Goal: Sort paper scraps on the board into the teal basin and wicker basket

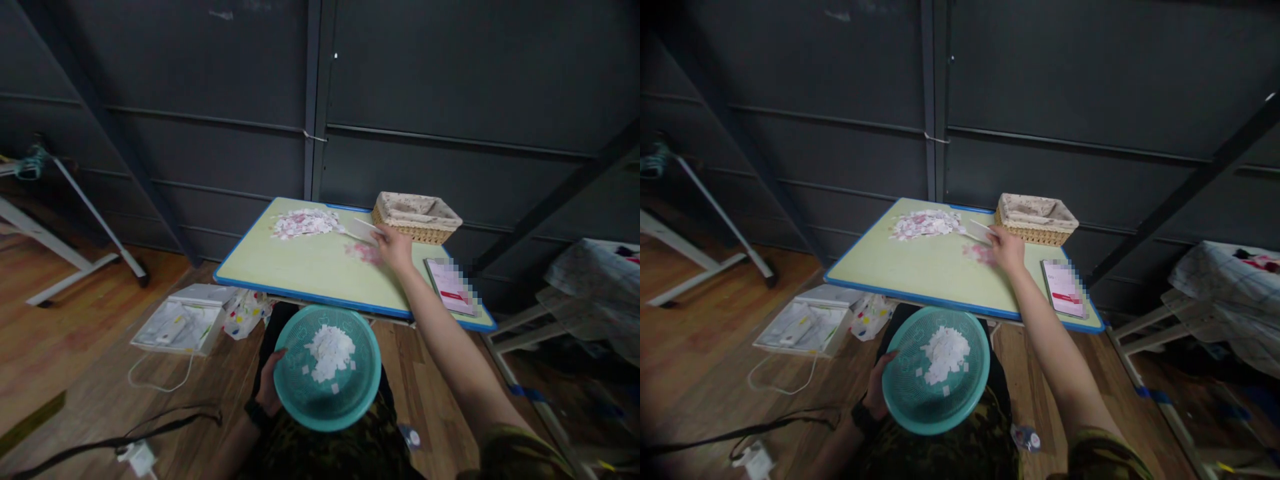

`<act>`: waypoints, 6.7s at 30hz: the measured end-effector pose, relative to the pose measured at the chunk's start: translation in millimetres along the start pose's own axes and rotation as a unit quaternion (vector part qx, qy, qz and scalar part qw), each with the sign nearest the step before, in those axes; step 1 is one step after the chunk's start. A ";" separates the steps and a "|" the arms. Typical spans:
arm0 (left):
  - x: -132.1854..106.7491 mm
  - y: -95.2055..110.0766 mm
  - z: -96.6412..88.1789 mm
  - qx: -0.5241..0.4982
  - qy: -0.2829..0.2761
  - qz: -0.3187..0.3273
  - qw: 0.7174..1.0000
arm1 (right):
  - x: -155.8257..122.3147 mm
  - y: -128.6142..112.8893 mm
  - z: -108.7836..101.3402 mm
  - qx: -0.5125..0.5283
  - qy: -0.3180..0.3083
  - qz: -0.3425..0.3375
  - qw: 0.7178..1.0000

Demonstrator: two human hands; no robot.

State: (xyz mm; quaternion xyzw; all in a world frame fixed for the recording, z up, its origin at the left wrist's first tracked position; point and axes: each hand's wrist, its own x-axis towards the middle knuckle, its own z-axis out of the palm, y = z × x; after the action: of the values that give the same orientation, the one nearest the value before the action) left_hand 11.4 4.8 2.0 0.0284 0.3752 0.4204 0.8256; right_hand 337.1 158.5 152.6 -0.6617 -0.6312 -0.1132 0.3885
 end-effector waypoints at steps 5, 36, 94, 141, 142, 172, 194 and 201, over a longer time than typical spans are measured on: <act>1.7 -1.1 -2.5 -0.017 0.003 -0.003 1.000 | -4.2 -9.6 0.8 0.008 0.059 0.034 0.998; 7.0 -1.3 -13.4 -0.036 -0.006 0.047 0.998 | 30.5 -57.7 61.3 0.098 0.000 0.033 0.995; 12.1 -4.8 -19.1 -0.033 -0.056 0.049 0.997 | 35.2 -57.1 51.0 0.206 0.017 0.023 0.978; 8.2 -3.5 -15.8 -0.014 -0.071 0.049 0.996 | 31.6 -66.5 58.8 0.282 -0.030 0.017 0.959; 8.3 -3.5 -15.5 -0.014 -0.069 0.048 0.996 | 31.0 -67.1 59.9 0.288 -0.038 0.012 0.957; 12.1 -4.7 -18.1 -0.040 -0.050 0.032 0.997 | 43.9 -45.6 52.2 0.270 -0.016 0.086 0.959; 12.8 -3.8 -17.4 -0.043 -0.066 0.018 0.997 | 44.2 -44.9 50.8 0.194 0.012 0.139 0.971; 10.5 -4.4 -16.9 -0.041 -0.059 0.027 0.997 | 31.4 -64.7 62.1 0.333 -0.107 0.082 0.933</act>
State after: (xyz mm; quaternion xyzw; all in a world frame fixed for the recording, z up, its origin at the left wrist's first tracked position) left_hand 7.4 4.9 -18.0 0.0298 0.3072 0.4553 0.8352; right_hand 261.8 216.4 155.0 -0.5524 -0.6138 0.2069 0.5246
